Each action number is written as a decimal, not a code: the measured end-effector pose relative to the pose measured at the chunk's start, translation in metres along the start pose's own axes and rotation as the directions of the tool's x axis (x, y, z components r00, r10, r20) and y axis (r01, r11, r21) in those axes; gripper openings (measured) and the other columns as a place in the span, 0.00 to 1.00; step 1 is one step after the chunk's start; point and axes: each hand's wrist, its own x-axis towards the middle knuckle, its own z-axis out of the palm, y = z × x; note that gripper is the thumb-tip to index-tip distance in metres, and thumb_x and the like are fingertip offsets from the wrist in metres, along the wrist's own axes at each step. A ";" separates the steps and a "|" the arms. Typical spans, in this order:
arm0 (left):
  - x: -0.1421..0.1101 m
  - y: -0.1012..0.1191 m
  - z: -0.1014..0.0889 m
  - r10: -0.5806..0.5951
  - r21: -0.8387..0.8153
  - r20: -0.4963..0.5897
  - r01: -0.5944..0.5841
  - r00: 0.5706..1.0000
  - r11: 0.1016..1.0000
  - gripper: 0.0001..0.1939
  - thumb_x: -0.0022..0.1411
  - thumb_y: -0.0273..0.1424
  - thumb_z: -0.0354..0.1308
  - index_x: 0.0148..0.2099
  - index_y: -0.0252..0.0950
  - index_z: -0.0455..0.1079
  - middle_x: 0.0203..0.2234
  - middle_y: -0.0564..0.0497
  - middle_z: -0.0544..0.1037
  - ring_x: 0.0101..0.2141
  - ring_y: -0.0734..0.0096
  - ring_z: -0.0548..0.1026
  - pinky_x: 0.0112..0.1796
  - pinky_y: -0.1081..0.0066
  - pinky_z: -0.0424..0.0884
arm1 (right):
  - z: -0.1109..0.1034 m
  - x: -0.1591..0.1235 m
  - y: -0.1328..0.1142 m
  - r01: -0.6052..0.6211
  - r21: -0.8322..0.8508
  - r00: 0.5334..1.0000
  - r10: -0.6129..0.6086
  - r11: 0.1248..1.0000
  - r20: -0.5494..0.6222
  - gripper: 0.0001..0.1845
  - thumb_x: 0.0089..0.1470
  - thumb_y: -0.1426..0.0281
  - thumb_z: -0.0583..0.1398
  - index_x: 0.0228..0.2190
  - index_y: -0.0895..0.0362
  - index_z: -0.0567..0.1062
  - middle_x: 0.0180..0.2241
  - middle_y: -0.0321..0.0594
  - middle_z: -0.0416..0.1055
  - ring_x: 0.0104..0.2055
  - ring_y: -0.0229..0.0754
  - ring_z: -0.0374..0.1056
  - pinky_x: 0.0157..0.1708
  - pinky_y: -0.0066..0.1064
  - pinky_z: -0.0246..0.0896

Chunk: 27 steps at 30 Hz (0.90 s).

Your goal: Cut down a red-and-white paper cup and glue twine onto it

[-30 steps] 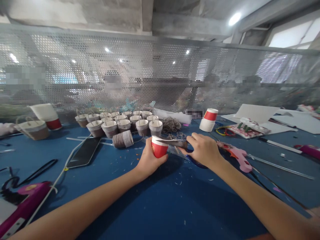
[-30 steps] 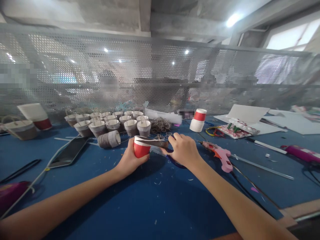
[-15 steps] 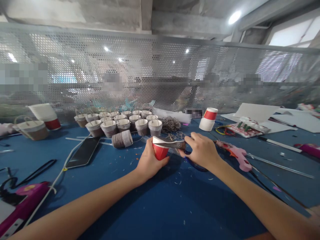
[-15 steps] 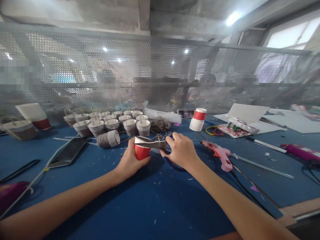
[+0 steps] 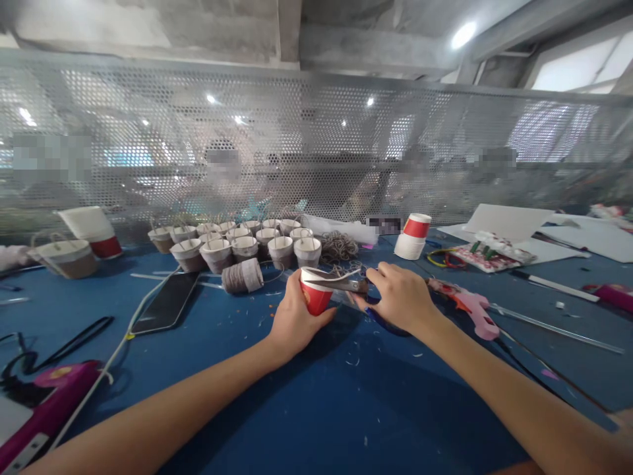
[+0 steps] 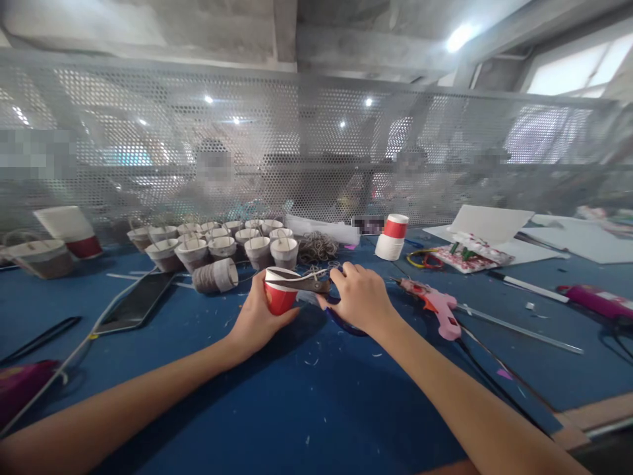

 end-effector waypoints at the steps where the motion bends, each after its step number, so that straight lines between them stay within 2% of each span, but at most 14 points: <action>1: 0.000 0.000 0.000 0.006 0.013 -0.002 -0.006 1.000 1.000 0.41 0.46 0.39 0.64 0.57 0.39 0.47 0.49 0.44 0.66 0.49 0.57 0.68 0.47 0.59 0.66 | 0.000 0.000 -0.002 -0.007 -0.003 1.000 0.007 1.000 0.021 0.24 0.52 0.50 0.52 0.31 0.59 0.72 0.27 0.42 0.65 0.29 0.40 0.60 0.27 0.30 0.44; 7: -0.002 0.002 0.000 0.040 0.089 0.000 -0.040 0.999 0.995 0.42 0.47 0.39 0.63 0.58 0.37 0.45 0.48 0.42 0.65 0.50 0.54 0.68 0.46 0.58 0.68 | 0.001 -0.001 -0.007 -0.012 -0.024 0.999 0.013 1.000 0.040 0.27 0.52 0.48 0.51 0.32 0.59 0.72 0.28 0.44 0.65 0.31 0.42 0.61 0.29 0.31 0.45; 14: -0.003 0.002 0.000 0.032 0.104 0.022 -0.034 0.999 0.994 0.41 0.48 0.41 0.63 0.58 0.35 0.46 0.48 0.40 0.65 0.49 0.52 0.69 0.44 0.57 0.69 | 0.003 -0.001 -0.001 0.003 0.014 0.998 -0.002 1.000 -0.057 0.19 0.50 0.55 0.55 0.26 0.59 0.72 0.26 0.41 0.65 0.29 0.40 0.60 0.27 0.29 0.46; 18: -0.003 0.005 -0.002 0.029 0.049 0.022 -0.030 0.999 0.998 0.40 0.49 0.40 0.62 0.58 0.35 0.47 0.49 0.40 0.65 0.49 0.55 0.68 0.47 0.56 0.67 | 0.003 -0.001 -0.001 0.016 0.047 0.994 -0.011 0.999 -0.106 0.17 0.49 0.57 0.56 0.24 0.59 0.71 0.23 0.39 0.65 0.25 0.37 0.59 0.24 0.28 0.44; 22: 0.004 0.004 -0.007 -0.010 -0.128 0.070 0.019 0.998 0.992 0.36 0.49 0.40 0.61 0.56 0.36 0.52 0.47 0.43 0.67 0.47 0.58 0.69 0.47 0.57 0.66 | 0.006 -0.001 0.005 0.009 0.076 0.990 0.002 0.997 -0.143 0.16 0.48 0.58 0.57 0.22 0.59 0.70 0.22 0.37 0.64 0.24 0.36 0.59 0.22 0.27 0.43; 25: 0.012 -0.001 -0.007 -0.069 -0.426 0.275 0.186 0.959 0.886 0.31 0.48 0.38 0.62 0.52 0.34 0.57 0.40 0.45 0.72 0.37 0.65 0.72 0.40 0.63 0.70 | 0.010 0.000 0.011 -0.004 0.101 0.989 0.019 0.995 -0.150 0.17 0.48 0.58 0.56 0.21 0.59 0.69 0.21 0.36 0.63 0.23 0.35 0.59 0.21 0.26 0.42; 27: 0.015 -0.005 -0.005 -0.076 -0.537 0.390 0.294 0.918 0.790 0.29 0.47 0.37 0.64 0.49 0.33 0.59 0.36 0.47 0.73 0.32 0.70 0.72 0.35 0.67 0.70 | 0.011 0.000 0.013 0.006 0.098 0.990 0.008 0.995 -0.139 0.16 0.48 0.58 0.56 0.22 0.58 0.70 0.21 0.36 0.63 0.23 0.35 0.59 0.21 0.26 0.41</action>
